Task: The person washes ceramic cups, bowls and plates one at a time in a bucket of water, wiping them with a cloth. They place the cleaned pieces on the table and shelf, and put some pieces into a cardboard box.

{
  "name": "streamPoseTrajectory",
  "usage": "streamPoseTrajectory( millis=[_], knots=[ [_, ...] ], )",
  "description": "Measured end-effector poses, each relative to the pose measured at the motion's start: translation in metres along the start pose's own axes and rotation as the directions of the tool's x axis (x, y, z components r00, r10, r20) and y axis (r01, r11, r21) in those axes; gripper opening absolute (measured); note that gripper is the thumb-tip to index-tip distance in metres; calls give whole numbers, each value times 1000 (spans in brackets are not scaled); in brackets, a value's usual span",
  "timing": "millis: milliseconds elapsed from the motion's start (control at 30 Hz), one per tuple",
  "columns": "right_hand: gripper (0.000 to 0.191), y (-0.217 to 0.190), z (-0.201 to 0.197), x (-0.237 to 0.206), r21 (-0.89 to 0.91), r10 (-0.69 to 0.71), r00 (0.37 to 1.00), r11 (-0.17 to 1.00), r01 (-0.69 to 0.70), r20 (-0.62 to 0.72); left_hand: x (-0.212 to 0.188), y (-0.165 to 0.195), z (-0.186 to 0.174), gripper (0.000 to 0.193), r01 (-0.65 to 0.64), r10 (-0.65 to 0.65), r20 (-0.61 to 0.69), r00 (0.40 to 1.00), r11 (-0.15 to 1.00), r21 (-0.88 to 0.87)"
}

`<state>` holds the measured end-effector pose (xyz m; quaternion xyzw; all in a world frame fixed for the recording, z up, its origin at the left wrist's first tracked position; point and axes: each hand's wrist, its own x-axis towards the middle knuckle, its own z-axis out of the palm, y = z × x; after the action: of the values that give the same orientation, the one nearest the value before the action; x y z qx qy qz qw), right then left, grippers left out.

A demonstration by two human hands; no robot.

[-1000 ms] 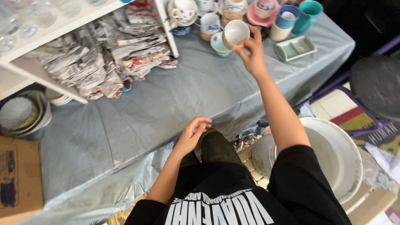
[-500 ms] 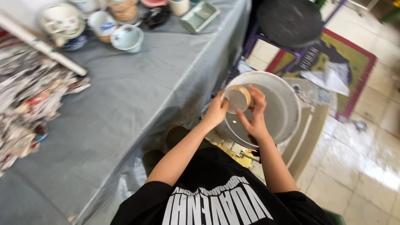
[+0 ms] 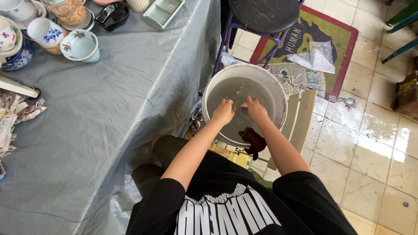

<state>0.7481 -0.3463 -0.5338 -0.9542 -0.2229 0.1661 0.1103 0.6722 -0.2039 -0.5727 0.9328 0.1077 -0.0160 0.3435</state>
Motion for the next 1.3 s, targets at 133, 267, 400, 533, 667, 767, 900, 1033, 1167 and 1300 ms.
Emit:
streamPoseTrajectory(
  millis=[133, 267, 400, 533, 667, 767, 900, 1033, 1167, 1300],
  knots=[
    [44, 0, 4, 4, 221, -151, 983, 967, 125, 105, -1, 3, 3, 50, 141, -154, 172, 973, 986, 83],
    [48, 1, -1, -6, 633, -24, 922, 733, -247, 387, 3, -1, 8, 39, 241, -258, 212, 943, 965, 100],
    [59, -1, -1, -17, 812, -185, 968, 583, -28, 167, 5, -5, 7, 27, 133, -128, 84, 988, 989, -59],
    [78, 22, 9, -22, 614, -143, 989, 784, 91, 36, 0, 8, 3, 36, 19, -19, 17, 1000, 1000, 9],
    [84, 47, 33, -28, 31, -11, 937, 1000, 0, 350, -4, 17, 3, 50, -121, 115, 44, 992, 976, 183],
    [61, 54, 44, -41, 133, -68, 918, 991, 17, 391, -5, 9, 8, 68, -134, 123, 78, 989, 979, 151],
    [44, 55, 41, -62, 485, 16, 990, 873, 55, -141, -4, 0, 15, 62, 150, -58, 349, 935, 958, -243],
    [35, 30, 39, -71, 548, 102, 942, 831, 97, -321, 0, 5, 19, 51, 490, -68, 700, 710, 762, -423],
    [28, 20, 41, -67, 562, 1, 966, 813, 150, -259, 3, 6, 20, 51, 433, 159, 741, 652, 724, -537],
    [31, 28, 46, -64, 461, -187, 974, 858, 226, -128, 4, 2, 22, 54, 504, 45, 740, 671, 704, -500]
  ],
)
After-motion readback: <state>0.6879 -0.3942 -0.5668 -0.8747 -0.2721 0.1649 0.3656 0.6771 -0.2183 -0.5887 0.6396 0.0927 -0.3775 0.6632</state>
